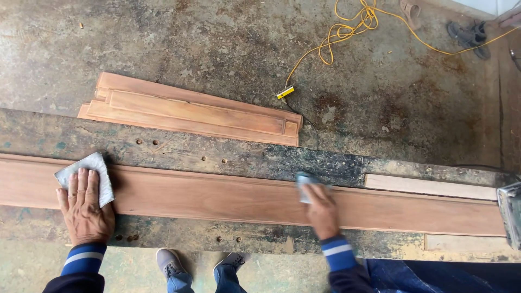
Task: Sand wooden planks using an orbital sander and manual sandpaper.
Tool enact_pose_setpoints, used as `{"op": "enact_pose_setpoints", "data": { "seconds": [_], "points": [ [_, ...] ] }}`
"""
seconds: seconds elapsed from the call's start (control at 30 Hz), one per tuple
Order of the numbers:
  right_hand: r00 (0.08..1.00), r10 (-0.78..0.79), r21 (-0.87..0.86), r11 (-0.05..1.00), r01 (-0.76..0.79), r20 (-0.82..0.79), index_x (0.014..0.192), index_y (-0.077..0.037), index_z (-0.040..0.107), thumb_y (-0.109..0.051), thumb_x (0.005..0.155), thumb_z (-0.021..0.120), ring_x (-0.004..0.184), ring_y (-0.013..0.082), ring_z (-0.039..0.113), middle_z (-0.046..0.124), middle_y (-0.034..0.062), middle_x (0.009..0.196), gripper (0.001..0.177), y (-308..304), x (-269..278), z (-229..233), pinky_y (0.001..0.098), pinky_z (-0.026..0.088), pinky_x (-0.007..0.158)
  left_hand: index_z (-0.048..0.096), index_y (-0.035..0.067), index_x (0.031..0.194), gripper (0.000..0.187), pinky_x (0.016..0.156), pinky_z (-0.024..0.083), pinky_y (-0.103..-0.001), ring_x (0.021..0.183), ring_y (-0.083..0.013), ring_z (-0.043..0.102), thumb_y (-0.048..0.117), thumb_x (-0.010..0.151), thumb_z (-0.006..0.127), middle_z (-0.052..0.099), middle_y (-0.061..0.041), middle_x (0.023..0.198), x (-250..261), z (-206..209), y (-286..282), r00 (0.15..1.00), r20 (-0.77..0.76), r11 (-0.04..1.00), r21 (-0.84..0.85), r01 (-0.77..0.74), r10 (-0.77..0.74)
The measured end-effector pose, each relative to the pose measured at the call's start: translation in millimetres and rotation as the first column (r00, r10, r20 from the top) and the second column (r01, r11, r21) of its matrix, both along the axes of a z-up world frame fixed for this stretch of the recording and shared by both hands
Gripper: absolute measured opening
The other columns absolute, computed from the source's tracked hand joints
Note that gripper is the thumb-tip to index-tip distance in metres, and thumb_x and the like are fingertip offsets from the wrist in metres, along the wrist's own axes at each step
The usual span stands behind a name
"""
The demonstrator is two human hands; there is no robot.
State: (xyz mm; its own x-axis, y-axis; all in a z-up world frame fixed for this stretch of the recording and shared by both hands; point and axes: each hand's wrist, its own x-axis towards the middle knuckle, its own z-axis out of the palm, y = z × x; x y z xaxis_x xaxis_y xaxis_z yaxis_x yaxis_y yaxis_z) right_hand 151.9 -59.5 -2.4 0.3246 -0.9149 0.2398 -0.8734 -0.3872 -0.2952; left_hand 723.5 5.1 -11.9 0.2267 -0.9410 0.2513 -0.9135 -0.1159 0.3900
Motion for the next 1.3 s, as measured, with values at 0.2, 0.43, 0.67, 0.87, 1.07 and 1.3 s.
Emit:
{"op": "enact_pose_setpoints", "data": {
  "seconds": [0.2, 0.43, 0.67, 0.87, 1.07, 1.3],
  "points": [
    [0.955, -0.262, -0.063, 0.965, 0.255, -0.142, 0.118, -0.008, 0.073, 0.007, 0.086, 0.066, 0.104, 0.0279, 0.072, 0.075, 0.0122, 0.116, 0.036, 11.6, -115.9, -3.0, 0.0425, 0.06, 0.1, 0.047, 0.004, 0.159, 0.059, 0.131, 0.014, -0.063, 0.16, -0.0404, 0.032, 0.028, 0.105, 0.043, 0.042, -0.022, 0.167, 1.5, -0.5, 2.2, 1.0, -0.007, 1.0, -0.001, -0.006, 0.006],
    [0.988, -0.149, -0.075, 0.985, 0.152, 0.043, 0.116, -0.012, 0.072, 0.002, 0.084, 0.068, 0.108, 0.0285, 0.068, 0.073, 0.0058, 0.114, 0.035, 13.9, 59.0, 3.1, 0.0497, 0.05, 0.104, 0.048, 0.005, 0.158, 0.059, 0.131, 0.015, -0.063, 0.159, -0.0401, 0.033, 0.028, 0.104, 0.045, 0.043, -0.021, 0.167, 0.8, -1.9, 0.5, 1.0, 0.008, 1.0, -0.004, -0.011, 0.011],
    [0.948, -0.313, -0.197, 0.934, 0.297, -0.058, 0.127, -0.008, 0.069, 0.003, 0.086, 0.069, 0.104, 0.0378, 0.068, 0.069, 0.0185, 0.119, 0.043, 60.5, -77.0, 2.6, 0.0483, 0.058, 0.091, 0.045, 0.005, 0.158, 0.069, 0.129, 0.014, -0.058, 0.157, -0.0388, 0.031, 0.021, 0.091, 0.054, 0.039, -0.021, 0.166, 7.1, -6.3, -1.5, 0.999, 0.042, 1.0, -0.003, -0.007, 0.007],
    [0.533, -0.504, 0.119, 0.793, 0.598, 0.679, 0.115, 0.002, 0.07, -0.004, 0.115, 0.069, 0.099, 0.021, 0.069, 0.069, 0.0134, 0.112, 0.005, 77.1, -6.5, -47.3, 0.0326, 0.059, 0.088, 0.04, 0.003, 0.156, 0.073, 0.127, 0.013, -0.057, 0.155, -0.0367, 0.028, 0.024, 0.089, 0.057, 0.036, -0.02, 0.164, 4.2, 10.3, -3.9, 1.0, 0.029, 0.999, 0.036, -0.013, 0.012],
    [0.946, -0.305, -0.18, 0.942, 0.282, -0.112, 0.119, -0.013, 0.073, -0.004, 0.076, 0.066, 0.115, 0.0299, 0.062, 0.07, 0.0082, 0.12, 0.044, 90.2, 368.8, -12.4, 0.0552, 0.046, 0.109, 0.037, 0.002, 0.156, 0.072, 0.125, 0.013, -0.057, 0.155, -0.0375, 0.024, 0.022, 0.089, 0.054, 0.032, -0.02, 0.165, 23.9, -9.5, -3.5, 0.994, 0.003, 0.992, 0.053, 0.112, -0.113],
    [0.997, -0.075, -0.135, 0.988, 0.077, 0.023, 0.114, -0.009, 0.072, 0.006, 0.08, 0.066, 0.106, 0.0322, 0.065, 0.07, 0.0074, 0.11, 0.037, 96.4, 416.8, -1.6, 0.0444, 0.054, 0.096, 0.032, 0.013, 0.16, 0.076, 0.123, 0.013, -0.052, 0.155, -0.0283, 0.021, 0.024, 0.088, 0.051, 0.027, -0.01, 0.169, 232.1, -20.1, -14.6, 0.826, 0.483, 0.948, 0.264, 0.178, -0.289]
  ]
}}
